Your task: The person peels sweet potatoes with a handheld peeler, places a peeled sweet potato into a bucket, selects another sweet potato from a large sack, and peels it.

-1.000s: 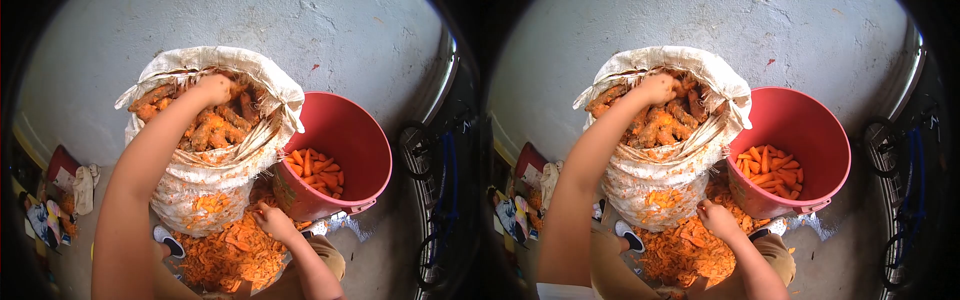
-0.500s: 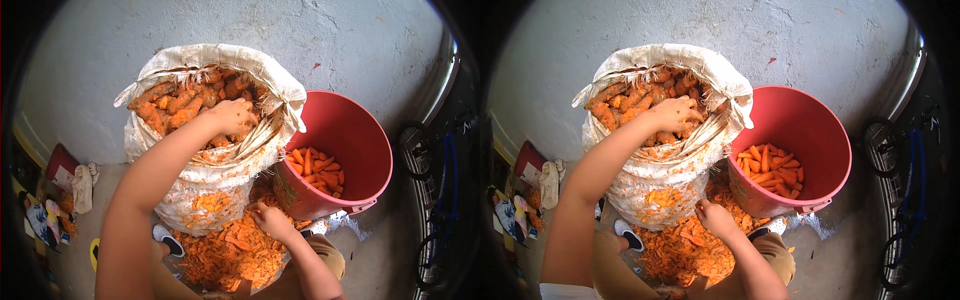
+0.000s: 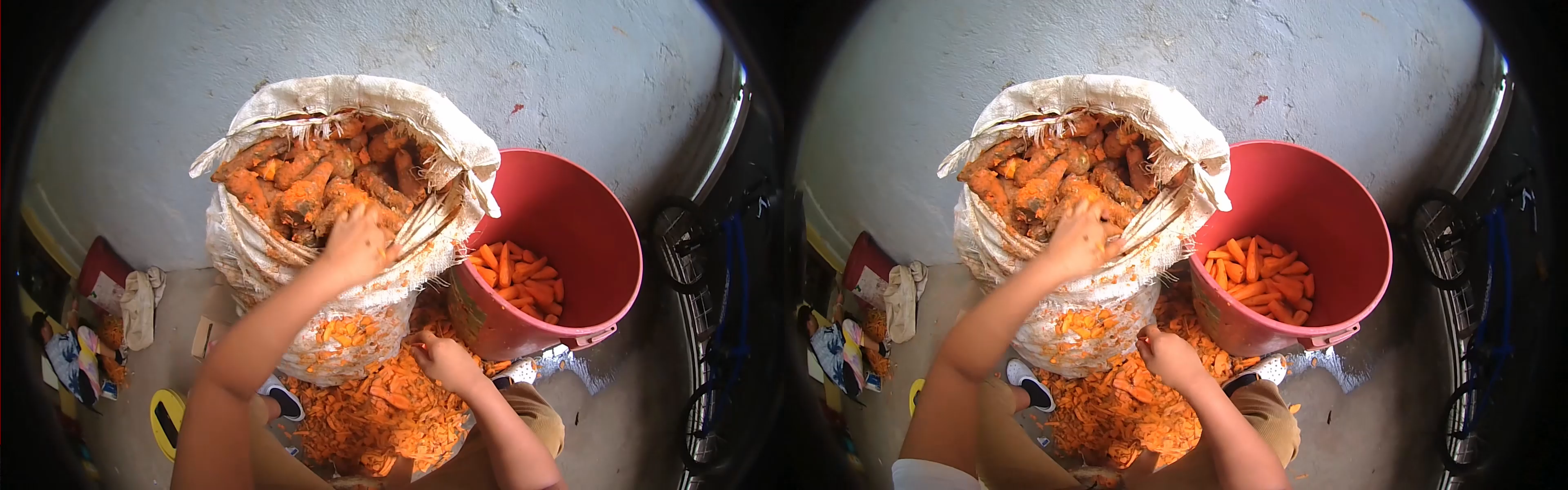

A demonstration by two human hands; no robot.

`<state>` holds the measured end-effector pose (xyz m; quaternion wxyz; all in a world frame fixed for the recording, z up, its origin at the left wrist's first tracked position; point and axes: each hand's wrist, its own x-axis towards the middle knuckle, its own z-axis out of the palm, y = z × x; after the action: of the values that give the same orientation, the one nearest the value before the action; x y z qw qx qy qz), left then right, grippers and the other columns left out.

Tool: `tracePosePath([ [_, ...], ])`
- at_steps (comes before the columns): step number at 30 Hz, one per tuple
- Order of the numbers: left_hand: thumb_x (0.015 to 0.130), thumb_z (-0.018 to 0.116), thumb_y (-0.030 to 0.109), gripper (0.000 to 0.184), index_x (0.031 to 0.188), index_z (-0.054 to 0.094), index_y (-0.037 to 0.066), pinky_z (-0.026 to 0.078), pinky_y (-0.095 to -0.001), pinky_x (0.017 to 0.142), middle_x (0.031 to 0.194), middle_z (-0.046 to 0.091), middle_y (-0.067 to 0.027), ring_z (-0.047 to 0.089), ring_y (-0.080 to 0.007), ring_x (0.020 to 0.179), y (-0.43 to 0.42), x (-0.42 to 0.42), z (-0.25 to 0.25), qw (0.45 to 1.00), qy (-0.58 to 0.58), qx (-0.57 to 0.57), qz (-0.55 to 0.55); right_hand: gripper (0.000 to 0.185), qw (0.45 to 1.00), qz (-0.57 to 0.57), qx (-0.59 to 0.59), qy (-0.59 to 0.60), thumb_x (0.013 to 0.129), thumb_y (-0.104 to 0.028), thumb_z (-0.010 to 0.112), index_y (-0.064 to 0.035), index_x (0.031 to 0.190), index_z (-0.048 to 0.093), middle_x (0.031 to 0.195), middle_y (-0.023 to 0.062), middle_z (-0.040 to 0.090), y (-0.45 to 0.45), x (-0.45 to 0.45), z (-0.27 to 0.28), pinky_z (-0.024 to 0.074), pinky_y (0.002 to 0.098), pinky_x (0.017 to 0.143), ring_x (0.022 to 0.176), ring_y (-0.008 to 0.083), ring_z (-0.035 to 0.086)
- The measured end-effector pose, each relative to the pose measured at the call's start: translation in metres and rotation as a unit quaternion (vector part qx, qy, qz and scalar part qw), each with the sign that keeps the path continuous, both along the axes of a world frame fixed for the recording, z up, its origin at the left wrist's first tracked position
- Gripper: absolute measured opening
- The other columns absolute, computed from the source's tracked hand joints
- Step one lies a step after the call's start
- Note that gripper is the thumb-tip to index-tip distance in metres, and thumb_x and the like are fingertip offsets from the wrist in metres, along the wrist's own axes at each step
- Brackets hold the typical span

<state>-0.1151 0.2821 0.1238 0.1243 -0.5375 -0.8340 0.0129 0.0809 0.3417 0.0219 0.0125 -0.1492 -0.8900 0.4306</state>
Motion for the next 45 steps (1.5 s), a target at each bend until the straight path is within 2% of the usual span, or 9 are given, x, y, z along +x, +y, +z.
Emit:
tracePosePath([
  [5,0.077,0.044,0.05,0.051,0.094,0.061,0.005,0.028,-0.0407,0.087,0.106,0.043,-0.0175,0.036,-0.0287,0.103,-0.007,0.042,-0.012,0.99,-0.101,-0.03,0.089,0.021,1.0,0.005,0.001,0.016,0.08,-0.021,0.047,-0.0018,0.087,0.05,0.071,0.0213,0.057,-0.003,0.0,-0.004,0.0437,0.0416,0.062,0.07,0.0353,0.056],
  [6,0.078,0.049,0.04,0.039,0.089,0.062,0.005,0.028,-0.0402,0.084,0.102,0.043,-0.0149,0.037,-0.0277,0.099,-0.012,0.043,-0.035,0.997,-0.01,0.068,0.047,0.02,1.0,0.005,0.004,0.015,0.08,-0.021,0.047,-0.0017,0.087,0.05,0.071,0.0212,0.057,-0.002,0.0,-0.001,0.0437,0.0416,0.062,0.07,0.0352,0.056],
  [10,0.072,0.054,0.013,0.013,0.078,0.062,0.005,0.027,-0.0404,0.082,0.098,0.043,-0.0097,0.037,-0.0266,0.095,-0.012,0.046,-0.042,0.987,-0.041,0.149,0.05,0.02,1.0,0.004,0.007,0.02,0.08,-0.021,0.048,-0.0015,0.086,0.05,0.069,0.0211,0.056,-0.001,0.002,-0.001,0.0437,0.0415,0.062,0.069,0.0352,0.056],
  [14,0.069,0.054,0.01,0.009,0.072,0.06,0.004,0.027,-0.0403,0.082,0.099,0.043,-0.0103,0.037,-0.027,0.095,-0.016,0.051,-0.049,0.985,-0.021,0.162,0.05,0.02,1.0,0.005,0.005,0.03,0.08,-0.021,0.048,-0.0014,0.086,0.05,0.07,0.0209,0.056,-0.002,0.001,-0.003,0.0438,0.0413,0.061,0.069,0.0351,0.056],
  [24,0.073,0.054,0.021,0.021,0.084,0.059,0.004,0.024,-0.0434,0.088,0.109,0.037,-0.013,0.034,-0.0292,0.103,-0.039,0.053,-0.03,0.987,-0.037,0.153,0.035,0.021,1.0,0.012,0.002,0.018,0.08,-0.02,0.048,-0.0014,0.089,0.051,0.071,0.021,0.057,-0.001,0.004,0.0,0.0441,0.0405,0.062,0.07,0.0348,0.056],
  [29,0.074,0.054,0.033,0.033,0.094,0.058,0.008,0.019,-0.0462,0.092,0.118,0.034,-0.0134,0.028,-0.0329,0.11,-0.086,0.007,-0.014,0.96,0.068,0.202,0.18,0.022,1.0,0.005,0.018,-0.005,0.08,-0.02,0.048,-0.0017,0.091,0.051,0.073,0.0208,0.058,0.0,0.009,0.017,0.0441,0.04,0.064,0.072,0.0344,0.056],
  [35,0.071,0.057,0.043,0.043,0.098,0.058,0.01,0.02,-0.0482,0.09,0.123,0.03,-0.0143,0.025,-0.0321,0.113,-0.127,-0.005,0.009,0.982,0.085,0.09,0.145,0.022,1.0,0.012,0.021,-0.006,0.081,-0.021,0.048,-0.0017,0.09,0.051,0.074,0.0206,0.058,-0.001,0.009,0.011,0.0439,0.0398,0.064,0.073,0.0343,0.056],
  [40,0.067,0.063,0.019,0.016,0.079,0.059,0.009,0.025,-0.0426,0.088,0.12,0.035,-0.0077,0.032,-0.0286,0.108,-0.138,-0.006,-0.007,0.98,0.089,0.11,0.138,0.022,1.0,0.019,0.007,0.017,0.081,-0.021,0.048,-0.0012,0.09,0.05,0.074,0.0211,0.057,0.0,0.006,-0.003,0.0434,0.0403,0.064,0.073,0.0354,0.055],
  [45,0.069,0.062,0.024,0.019,0.082,0.058,0.01,0.024,-0.0435,0.088,0.12,0.034,-0.0074,0.031,-0.0289,0.108,-0.15,-0.016,-0.009,0.984,0.112,0.108,0.092,0.022,1.0,0.017,0.006,0.001,0.081,-0.02,0.048,-0.0011,0.091,0.051,0.075,0.0215,0.058,0.0,0.004,-0.001,0.0435,0.0403,0.065,0.073,0.0353,0.056],
])
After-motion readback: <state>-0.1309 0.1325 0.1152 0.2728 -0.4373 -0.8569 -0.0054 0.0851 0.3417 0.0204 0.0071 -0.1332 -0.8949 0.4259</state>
